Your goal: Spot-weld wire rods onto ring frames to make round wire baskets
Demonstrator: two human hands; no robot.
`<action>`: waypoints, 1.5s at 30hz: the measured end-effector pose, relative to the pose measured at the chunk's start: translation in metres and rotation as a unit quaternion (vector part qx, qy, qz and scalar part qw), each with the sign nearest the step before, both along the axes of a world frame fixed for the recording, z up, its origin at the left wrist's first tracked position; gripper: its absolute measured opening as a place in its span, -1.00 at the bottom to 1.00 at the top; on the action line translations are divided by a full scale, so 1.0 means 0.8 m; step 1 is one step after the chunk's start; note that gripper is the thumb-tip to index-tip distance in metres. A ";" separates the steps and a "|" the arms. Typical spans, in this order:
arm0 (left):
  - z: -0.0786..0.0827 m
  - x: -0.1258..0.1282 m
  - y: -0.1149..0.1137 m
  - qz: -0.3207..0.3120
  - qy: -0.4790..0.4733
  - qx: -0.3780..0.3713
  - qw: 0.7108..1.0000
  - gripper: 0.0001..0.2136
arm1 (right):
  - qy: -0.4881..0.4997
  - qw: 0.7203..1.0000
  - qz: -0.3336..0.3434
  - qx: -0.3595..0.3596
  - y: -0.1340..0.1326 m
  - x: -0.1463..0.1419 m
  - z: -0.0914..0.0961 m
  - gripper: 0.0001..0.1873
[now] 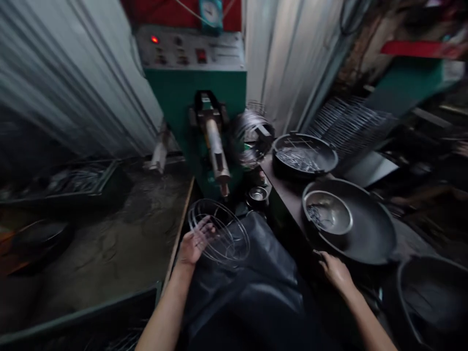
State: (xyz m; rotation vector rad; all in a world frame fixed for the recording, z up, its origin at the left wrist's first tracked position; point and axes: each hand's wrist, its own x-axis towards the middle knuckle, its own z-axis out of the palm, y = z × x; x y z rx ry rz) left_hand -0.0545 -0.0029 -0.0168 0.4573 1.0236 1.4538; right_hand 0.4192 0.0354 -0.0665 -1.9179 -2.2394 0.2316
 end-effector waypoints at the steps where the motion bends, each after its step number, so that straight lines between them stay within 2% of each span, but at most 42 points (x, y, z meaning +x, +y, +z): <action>1: 0.004 0.000 -0.001 0.008 0.014 -0.001 1.000 -0.46 | -0.050 0.998 -0.023 -0.005 -0.010 0.022 -0.002 -0.77; 4: 0.028 0.003 -0.003 0.047 0.065 -0.016 0.997 -0.48 | -0.155 0.984 -0.081 -0.032 -0.026 0.076 -0.002 -0.79; 7: 0.062 0.002 -0.009 0.082 0.173 -0.025 0.981 -0.42 | -0.189 0.976 -0.109 -0.026 -0.031 0.114 -0.007 -0.81; 9: 0.085 -0.005 -0.016 0.092 0.265 -0.015 0.960 -0.35 | -0.207 0.969 -0.131 -0.013 -0.027 0.130 -0.015 -0.79; 11: 0.103 -0.015 -0.024 0.102 0.347 -0.013 0.932 -0.27 | -0.212 0.967 -0.141 -0.010 -0.020 0.129 -0.020 -0.78; 13: 0.113 -0.022 -0.033 0.119 0.411 -0.020 0.904 -0.21 | -0.175 0.979 -0.104 -0.025 -0.011 0.102 -0.017 -0.81; 16: 0.108 -0.025 -0.045 0.142 0.458 -0.034 0.877 -0.20 | -0.029 0.997 0.051 -0.057 -0.004 0.013 0.002 -0.76; 18: 0.095 -0.021 -0.050 0.144 0.471 -0.055 0.869 -0.21 | 0.067 0.977 0.181 -0.089 0.001 -0.065 0.018 -0.73; 20: 0.077 -0.015 -0.054 0.142 0.496 -0.092 0.852 -0.21 | 0.099 0.950 0.279 -0.100 0.009 -0.144 0.030 -0.71; 24: 0.055 -0.006 -0.059 0.152 0.544 -0.141 0.813 -0.21 | 0.020 0.912 0.402 -0.077 0.026 -0.274 0.031 -0.69; 28: 0.051 -0.010 -0.065 0.150 0.564 -0.167 0.795 -0.21 | -0.081 0.860 0.502 -0.039 0.037 -0.354 0.012 -0.66; 31: 0.044 -0.018 -0.069 0.141 0.564 -0.179 0.794 -0.20 | -0.116 0.839 0.531 -0.030 0.042 -0.375 -0.004 -0.75; 35: 0.034 -0.020 -0.070 0.137 0.573 -0.183 0.787 -0.19 | -0.119 0.838 0.531 -0.030 0.044 -0.369 -0.015 -0.80; 42: 0.038 -0.021 -0.068 0.033 0.638 -0.259 0.724 -0.21 | -0.109 0.836 0.537 -0.009 0.027 -0.333 -0.013 -0.69; 45: 0.028 -0.027 -0.070 -0.024 0.644 -0.308 0.699 -0.23 | -0.113 0.829 0.547 -0.037 0.023 -0.317 -0.016 -0.68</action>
